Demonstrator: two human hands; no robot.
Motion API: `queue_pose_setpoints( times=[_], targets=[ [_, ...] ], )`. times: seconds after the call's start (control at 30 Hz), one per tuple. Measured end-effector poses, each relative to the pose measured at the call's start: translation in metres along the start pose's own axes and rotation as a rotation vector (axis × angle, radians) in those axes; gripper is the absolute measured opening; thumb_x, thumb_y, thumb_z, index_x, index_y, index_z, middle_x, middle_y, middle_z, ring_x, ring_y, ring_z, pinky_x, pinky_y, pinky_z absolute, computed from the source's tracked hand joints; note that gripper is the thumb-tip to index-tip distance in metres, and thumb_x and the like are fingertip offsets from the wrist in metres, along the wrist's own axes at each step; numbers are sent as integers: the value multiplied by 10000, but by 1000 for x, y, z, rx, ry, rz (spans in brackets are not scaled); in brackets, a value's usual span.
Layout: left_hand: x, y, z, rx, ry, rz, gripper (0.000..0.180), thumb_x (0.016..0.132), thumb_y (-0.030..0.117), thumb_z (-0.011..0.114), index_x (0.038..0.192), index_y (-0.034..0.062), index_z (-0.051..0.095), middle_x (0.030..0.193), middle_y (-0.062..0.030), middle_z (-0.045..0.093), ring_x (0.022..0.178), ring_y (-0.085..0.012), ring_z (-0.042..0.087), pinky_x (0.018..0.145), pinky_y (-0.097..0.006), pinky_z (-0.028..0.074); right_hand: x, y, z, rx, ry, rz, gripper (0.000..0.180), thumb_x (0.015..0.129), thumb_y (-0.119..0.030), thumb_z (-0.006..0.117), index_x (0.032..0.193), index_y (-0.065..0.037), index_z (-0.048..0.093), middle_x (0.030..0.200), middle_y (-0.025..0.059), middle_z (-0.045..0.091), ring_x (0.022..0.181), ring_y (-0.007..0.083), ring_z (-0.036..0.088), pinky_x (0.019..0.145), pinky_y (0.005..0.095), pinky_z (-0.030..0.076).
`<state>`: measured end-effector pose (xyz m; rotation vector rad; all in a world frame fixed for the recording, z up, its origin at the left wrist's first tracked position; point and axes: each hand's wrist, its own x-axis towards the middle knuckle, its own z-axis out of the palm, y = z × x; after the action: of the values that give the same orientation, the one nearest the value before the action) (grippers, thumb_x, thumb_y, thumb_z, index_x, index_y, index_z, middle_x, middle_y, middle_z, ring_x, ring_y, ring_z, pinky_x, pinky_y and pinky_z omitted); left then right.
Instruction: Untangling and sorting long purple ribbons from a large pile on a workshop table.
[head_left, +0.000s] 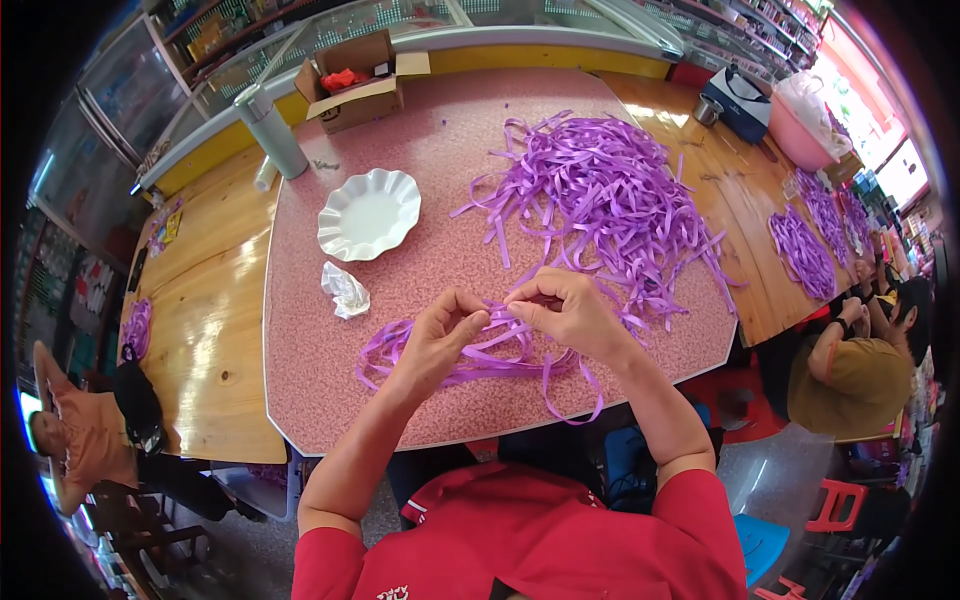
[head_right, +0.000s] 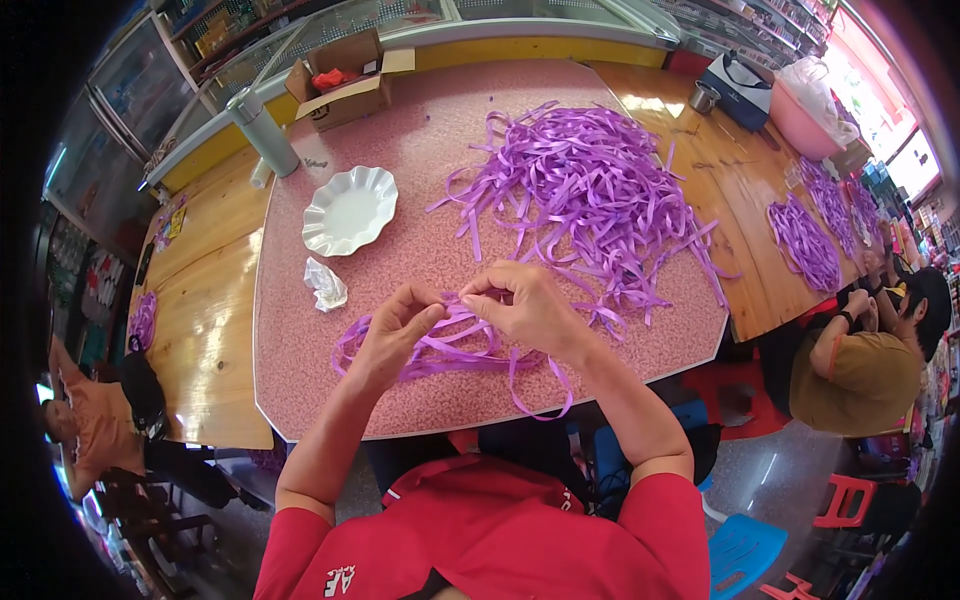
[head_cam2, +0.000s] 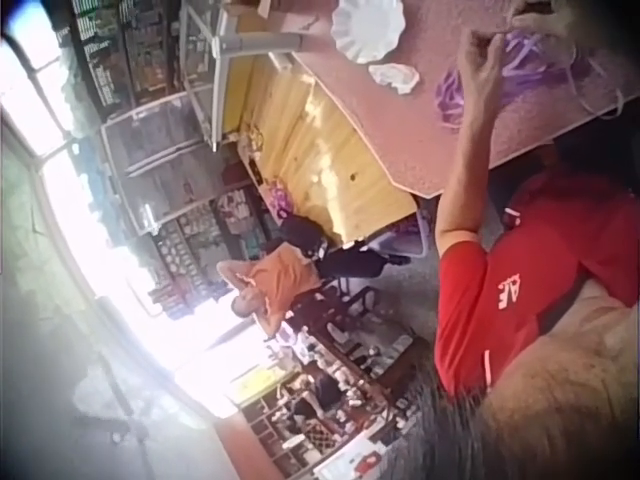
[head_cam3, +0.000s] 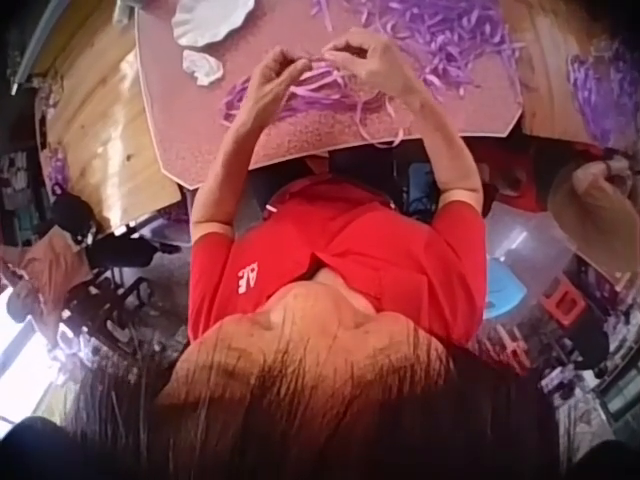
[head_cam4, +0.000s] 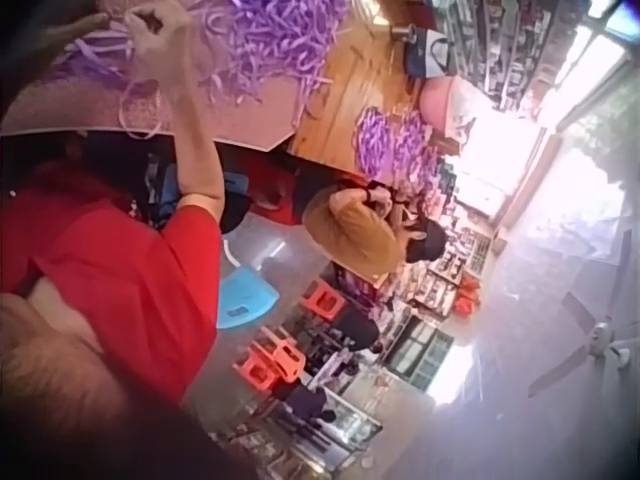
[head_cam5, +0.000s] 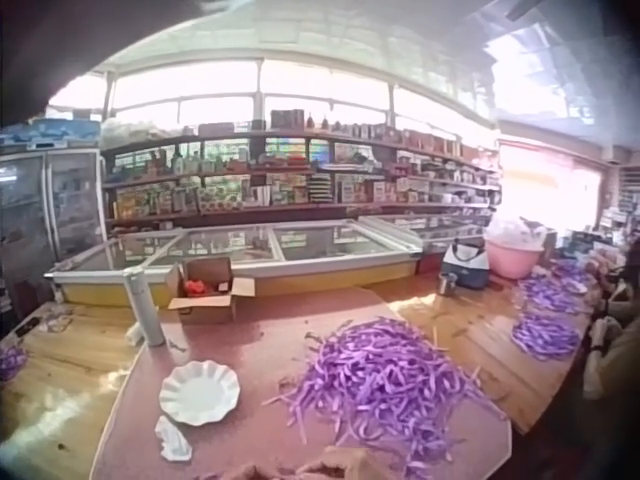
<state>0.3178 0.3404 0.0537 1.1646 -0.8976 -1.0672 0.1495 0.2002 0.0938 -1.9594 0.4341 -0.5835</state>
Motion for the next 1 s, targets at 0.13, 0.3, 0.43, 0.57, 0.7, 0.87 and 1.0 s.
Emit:
queue_pose_setpoints(
  times=[0.13, 0.3, 0.43, 0.57, 0.7, 0.87, 1.0],
  targets=[
    [-1, -1, -1, -42, -23, 17, 99, 931, 93, 692, 970, 40, 618, 989, -7, 624, 939, -84, 576, 850, -241, 461, 0, -6, -4, 136, -32, 70, 128, 901, -94, 718, 974, 12, 724, 808, -9, 635, 714, 48, 555, 633, 220, 451],
    [-8, 2, 8, -167, 66, -21, 103, 884, 46, 727, 913, 47, 629, 1009, -42, 647, 952, -118, 599, 882, -278, 468, 0, 6, 3, 271, 28, 196, 154, 905, -106, 718, 1005, 10, 716, 851, 18, 696, 788, 66, 621, 690, 230, 501],
    [-9, 1, 18, -403, 110, 51, 114, 875, 5, 718, 889, 56, 617, 1051, -87, 668, 974, -146, 615, 912, -313, 468, -3, 18, 16, 411, 55, 236, 138, 927, -110, 706, 998, 9, 709, 883, 11, 695, 795, 43, 608, 671, 194, 475],
    [-8, -3, 23, -399, 200, 104, 106, 884, -7, 703, 895, 47, 612, 1064, -105, 674, 984, -152, 620, 918, -314, 470, -6, 11, 25, 447, 77, 253, 155, 937, -134, 702, 1006, 4, 714, 874, 6, 691, 777, 41, 602, 665, 190, 472],
    [-4, 2, 21, 287, 260, 453, 133, 845, -4, 722, 876, 58, 608, 1067, -100, 696, 1017, -239, 610, 892, -367, 469, -10, 7, 24, 451, 98, 231, 187, 922, -146, 723, 1002, 23, 730, 859, 19, 707, 770, 48, 615, 678, 201, 493],
    [0, 12, 9, 995, 171, 790, 186, 763, 9, 732, 884, 75, 609, 1050, -69, 671, 1032, -300, 575, 863, -419, 442, -3, -3, 18, 414, -20, 411, 178, 930, -149, 711, 984, 18, 737, 876, 17, 710, 770, 52, 612, 679, 203, 491],
    [4, 17, 2, 1093, 19, 819, 198, 757, 47, 740, 900, 71, 605, 1046, -73, 623, 1044, -292, 572, 865, -423, 433, -6, 13, 24, 505, -47, 345, 165, 932, -136, 703, 982, 17, 735, 887, 17, 709, 771, 51, 607, 678, 204, 489]
  ],
)
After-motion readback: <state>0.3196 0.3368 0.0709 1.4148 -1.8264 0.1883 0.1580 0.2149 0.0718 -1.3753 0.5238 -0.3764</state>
